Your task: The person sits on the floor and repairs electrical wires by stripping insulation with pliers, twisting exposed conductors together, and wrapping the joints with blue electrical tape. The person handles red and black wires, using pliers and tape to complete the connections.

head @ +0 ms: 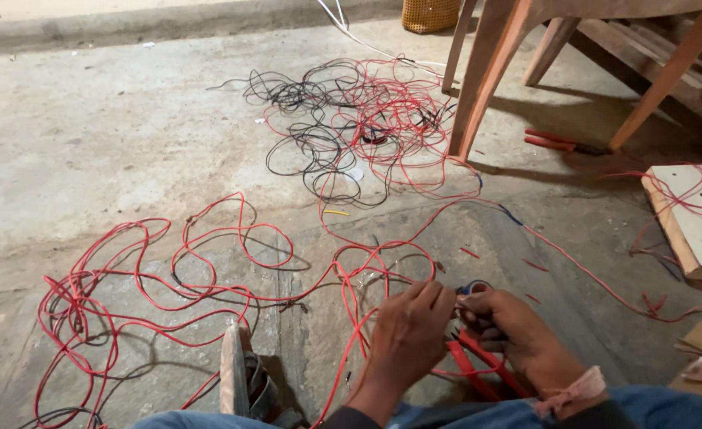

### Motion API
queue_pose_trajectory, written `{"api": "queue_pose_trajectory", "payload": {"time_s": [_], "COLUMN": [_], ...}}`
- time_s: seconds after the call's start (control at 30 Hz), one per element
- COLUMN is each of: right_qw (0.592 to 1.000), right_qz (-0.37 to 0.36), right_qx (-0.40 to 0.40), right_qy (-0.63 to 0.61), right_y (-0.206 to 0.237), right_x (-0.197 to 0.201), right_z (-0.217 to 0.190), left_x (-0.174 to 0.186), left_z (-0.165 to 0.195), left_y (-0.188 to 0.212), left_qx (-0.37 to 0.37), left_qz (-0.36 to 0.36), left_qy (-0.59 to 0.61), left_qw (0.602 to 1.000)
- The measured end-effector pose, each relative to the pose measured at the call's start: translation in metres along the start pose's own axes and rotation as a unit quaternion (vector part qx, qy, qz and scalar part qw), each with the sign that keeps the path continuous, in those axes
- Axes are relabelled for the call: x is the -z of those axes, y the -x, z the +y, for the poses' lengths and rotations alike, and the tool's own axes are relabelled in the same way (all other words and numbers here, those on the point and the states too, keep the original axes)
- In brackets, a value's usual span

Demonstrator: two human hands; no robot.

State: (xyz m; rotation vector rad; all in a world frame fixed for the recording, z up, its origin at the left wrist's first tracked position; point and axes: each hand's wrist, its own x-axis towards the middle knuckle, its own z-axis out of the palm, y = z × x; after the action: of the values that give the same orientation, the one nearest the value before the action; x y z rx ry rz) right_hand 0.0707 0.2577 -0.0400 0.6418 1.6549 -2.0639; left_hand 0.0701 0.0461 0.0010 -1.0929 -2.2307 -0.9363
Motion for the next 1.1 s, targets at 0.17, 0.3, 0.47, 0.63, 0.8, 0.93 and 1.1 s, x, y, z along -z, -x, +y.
{"api": "queue_pose_trajectory", "payload": {"time_s": [0.17,0.3,0.47,0.63,0.8,0.93,1.1], "right_qw": [0.990,0.966,0.921,0.894,0.903,0.894,0.895], "right_qz": [-0.048,0.003,-0.026,-0.086,-0.076,-0.095,-0.074], "right_qx": [0.072,0.182,0.279,0.351,0.337,0.362,0.335], "right_qy": [0.115,0.185,0.272,0.265,0.254,0.247,0.286], "right_y": [0.011,0.025,0.037,0.038,0.034,0.036,0.037], "right_x": [-0.018,-0.038,-0.050,-0.047,-0.041,-0.040,-0.047], "right_z": [-0.012,-0.013,-0.013,-0.012,-0.009,-0.008,-0.011], "left_x": [0.021,0.037,0.049,0.050,0.035,0.021,0.002], "left_z": [-0.015,-0.030,-0.037,-0.038,-0.041,-0.052,-0.060], "left_y": [-0.002,0.009,0.015,0.011,0.018,0.027,0.036], "left_qx": [-0.044,0.137,0.418,0.492,0.483,0.483,0.534], "left_qz": [-0.048,-0.160,-0.307,-0.370,-0.323,-0.316,-0.275], "left_qy": [-0.033,0.155,0.409,0.543,0.619,0.677,0.545], "left_qw": [0.997,0.965,0.751,0.571,0.528,0.457,0.585]}}
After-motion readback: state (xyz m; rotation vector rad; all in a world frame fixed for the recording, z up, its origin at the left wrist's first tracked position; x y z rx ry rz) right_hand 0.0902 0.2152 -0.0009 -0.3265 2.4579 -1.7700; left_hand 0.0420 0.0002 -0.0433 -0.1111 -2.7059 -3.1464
